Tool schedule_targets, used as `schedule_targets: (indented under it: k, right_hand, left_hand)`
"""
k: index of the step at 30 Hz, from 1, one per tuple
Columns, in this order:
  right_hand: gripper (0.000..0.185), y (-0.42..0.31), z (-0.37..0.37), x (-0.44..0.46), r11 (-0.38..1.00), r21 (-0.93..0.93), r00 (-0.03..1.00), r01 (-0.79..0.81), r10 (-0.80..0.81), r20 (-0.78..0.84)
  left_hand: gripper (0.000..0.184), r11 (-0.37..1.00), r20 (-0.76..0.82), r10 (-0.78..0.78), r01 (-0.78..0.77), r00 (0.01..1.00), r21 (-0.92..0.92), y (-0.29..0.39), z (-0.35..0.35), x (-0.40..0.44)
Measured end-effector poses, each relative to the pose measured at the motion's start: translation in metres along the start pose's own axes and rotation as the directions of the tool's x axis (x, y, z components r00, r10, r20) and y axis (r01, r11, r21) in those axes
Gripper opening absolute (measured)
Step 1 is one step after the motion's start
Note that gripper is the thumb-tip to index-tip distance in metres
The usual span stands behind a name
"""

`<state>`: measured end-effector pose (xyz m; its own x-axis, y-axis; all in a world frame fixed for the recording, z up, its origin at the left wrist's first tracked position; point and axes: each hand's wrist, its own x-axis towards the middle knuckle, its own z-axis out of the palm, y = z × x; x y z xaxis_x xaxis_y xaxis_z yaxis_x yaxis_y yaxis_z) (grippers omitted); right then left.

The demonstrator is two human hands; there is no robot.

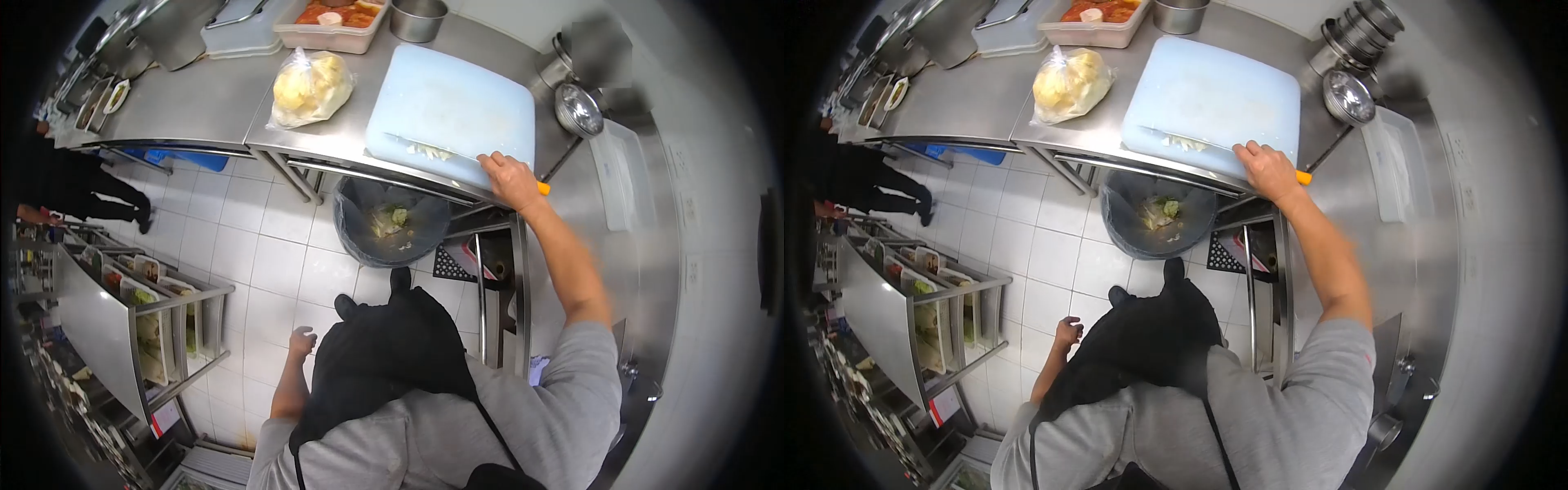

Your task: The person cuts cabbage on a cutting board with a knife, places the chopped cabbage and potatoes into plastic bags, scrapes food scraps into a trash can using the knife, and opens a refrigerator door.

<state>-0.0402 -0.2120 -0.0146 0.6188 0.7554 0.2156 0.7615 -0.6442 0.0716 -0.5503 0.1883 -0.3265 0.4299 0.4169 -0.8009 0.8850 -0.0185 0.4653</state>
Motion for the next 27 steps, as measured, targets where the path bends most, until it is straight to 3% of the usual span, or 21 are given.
schedule_targets:
  k: [3,6,7,9,14,19,23,27]
  right_hand:
    - [0.021,-0.012,-0.016,-0.025,0.959,0.059,0.955,-0.276,0.280,-0.097]
    - [0.015,0.001,-0.024,-0.050,0.797,-0.117,0.803,-0.592,0.596,0.001]
    - [0.015,0.005,-0.019,-0.057,0.777,-0.101,0.782,-0.621,0.623,-0.007]
    - [0.014,0.008,-0.001,-0.068,0.736,-0.071,0.739,-0.673,0.673,-0.019]
    - [0.011,-0.054,0.005,-0.037,0.847,0.079,0.849,-0.526,0.529,-0.019]
    - [0.014,-0.115,-0.006,-0.038,0.947,0.057,0.949,-0.316,0.315,0.027]
    - [0.010,-0.148,-0.019,-0.049,0.951,0.088,0.954,-0.296,0.289,0.082]
    - [0.012,-0.166,0.013,-0.069,0.872,0.249,0.891,-0.422,0.350,0.288]
  left_hand:
    - [0.041,0.990,0.011,0.134,-0.134,0.991,0.041,0.017,-0.003,0.024]
    - [0.040,0.933,-0.046,0.341,-0.332,0.939,0.136,0.031,-0.015,0.060]
    - [0.039,0.896,-0.095,0.426,-0.405,0.900,0.182,0.040,-0.019,0.065]
    - [0.040,0.915,-0.090,0.385,-0.366,0.919,0.169,0.056,-0.031,0.061]
    - [0.043,0.919,-0.042,0.342,-0.325,0.939,0.223,0.061,-0.041,0.049]
    - [0.040,0.927,0.008,0.279,-0.271,0.960,0.259,0.028,-0.033,0.049]
    - [0.039,0.932,0.033,0.234,-0.234,0.972,0.276,0.009,-0.029,0.041]
    - [0.040,0.938,-0.013,0.239,-0.228,0.971,0.263,0.003,-0.037,0.031]
